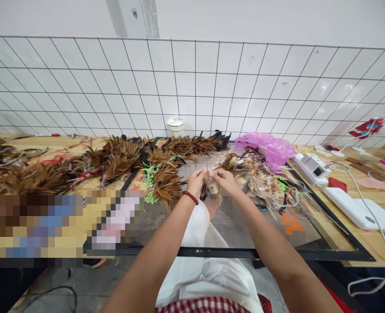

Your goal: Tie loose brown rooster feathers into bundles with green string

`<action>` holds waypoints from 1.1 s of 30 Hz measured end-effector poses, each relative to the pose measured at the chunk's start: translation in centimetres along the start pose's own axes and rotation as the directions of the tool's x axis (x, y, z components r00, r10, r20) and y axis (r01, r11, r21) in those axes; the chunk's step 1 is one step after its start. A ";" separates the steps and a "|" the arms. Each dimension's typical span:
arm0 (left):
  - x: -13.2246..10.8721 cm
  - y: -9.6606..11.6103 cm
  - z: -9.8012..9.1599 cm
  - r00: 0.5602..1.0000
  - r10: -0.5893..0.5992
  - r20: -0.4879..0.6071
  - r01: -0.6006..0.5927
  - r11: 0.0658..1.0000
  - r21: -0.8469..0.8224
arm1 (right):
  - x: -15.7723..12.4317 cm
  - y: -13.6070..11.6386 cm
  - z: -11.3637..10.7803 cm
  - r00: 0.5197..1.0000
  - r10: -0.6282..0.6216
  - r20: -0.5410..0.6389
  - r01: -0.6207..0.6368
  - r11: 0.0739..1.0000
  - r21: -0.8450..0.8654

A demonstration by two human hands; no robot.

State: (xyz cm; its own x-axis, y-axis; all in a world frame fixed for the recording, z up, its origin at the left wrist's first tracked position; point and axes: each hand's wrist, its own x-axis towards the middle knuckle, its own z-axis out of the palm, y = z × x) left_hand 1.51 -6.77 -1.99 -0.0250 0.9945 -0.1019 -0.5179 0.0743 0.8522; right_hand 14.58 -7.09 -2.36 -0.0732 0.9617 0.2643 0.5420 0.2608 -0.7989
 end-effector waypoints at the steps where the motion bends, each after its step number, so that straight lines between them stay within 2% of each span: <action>1: -0.1 -0.1 -0.1 1.000 -0.002 0.008 0.002 1.000 -0.019 | -0.1 0.1 0.1 1.000 0.004 0.004 -0.004 1.000 0.026; 8: -0.2 -0.7 -0.5 1.000 -0.022 0.022 0.023 0.998 -0.052 | -0.3 -0.5 0.0 0.998 0.050 -0.049 -0.044 0.991 0.123; 13: -0.3 -0.9 -0.4 0.999 -0.028 0.042 0.031 0.997 -0.069 | -0.6 -1.0 -0.1 0.995 0.088 0.050 -0.097 0.972 0.215; 18: -0.9 -0.6 0.0 0.992 -0.046 0.116 0.052 0.997 -0.051 | -0.8 -1.3 0.3 0.985 0.145 0.094 -0.169 0.923 0.346; 21: -1.2 -0.2 0.1 0.990 -0.070 0.125 0.079 0.995 -0.069 | -0.8 -1.2 0.5 0.988 0.124 0.097 -0.150 0.925 0.350; 23: -1.1 0.1 -0.1 0.991 -0.087 0.099 0.096 0.991 -0.096 | -0.8 -1.0 0.1 0.986 0.090 0.139 -0.131 0.937 0.323; 26: -0.8 0.7 -0.7 0.994 -0.096 0.042 0.103 0.970 -0.220 | -0.9 -0.7 -1.7 0.985 0.094 0.145 -0.115 0.983 0.146; 28: -0.6 0.9 -1.1 0.995 -0.095 0.012 0.094 0.943 -0.319 | -0.5 -0.7 -3.5 0.988 0.155 0.020 -0.153 0.984 -0.090; 30: -0.4 1.0 -1.3 0.996 -0.093 0.004 0.088 0.925 -0.371 | 0.4 -1.1 -5.0 0.982 0.159 -0.097 -0.184 0.910 -0.371; 31: -0.3 1.0 -1.4 0.996 -0.093 0.009 0.090 0.922 -0.377 | 1.1 -1.5 -5.3 0.986 0.129 -0.101 -0.163 0.845 -0.509; 33: -0.3 0.9 -1.3 0.996 -0.087 0.010 0.085 0.925 -0.372 | 2.9 -2.5 -5.2 0.998 0.062 0.013 -0.033 0.690 -0.723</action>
State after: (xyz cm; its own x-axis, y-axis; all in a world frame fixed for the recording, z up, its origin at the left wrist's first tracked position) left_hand -0.08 -7.08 -1.91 0.0290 0.9849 -0.1706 -0.7987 0.1255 0.5885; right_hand 17.39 -5.42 3.17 -0.0504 0.9770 0.2074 0.9817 0.0867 -0.1696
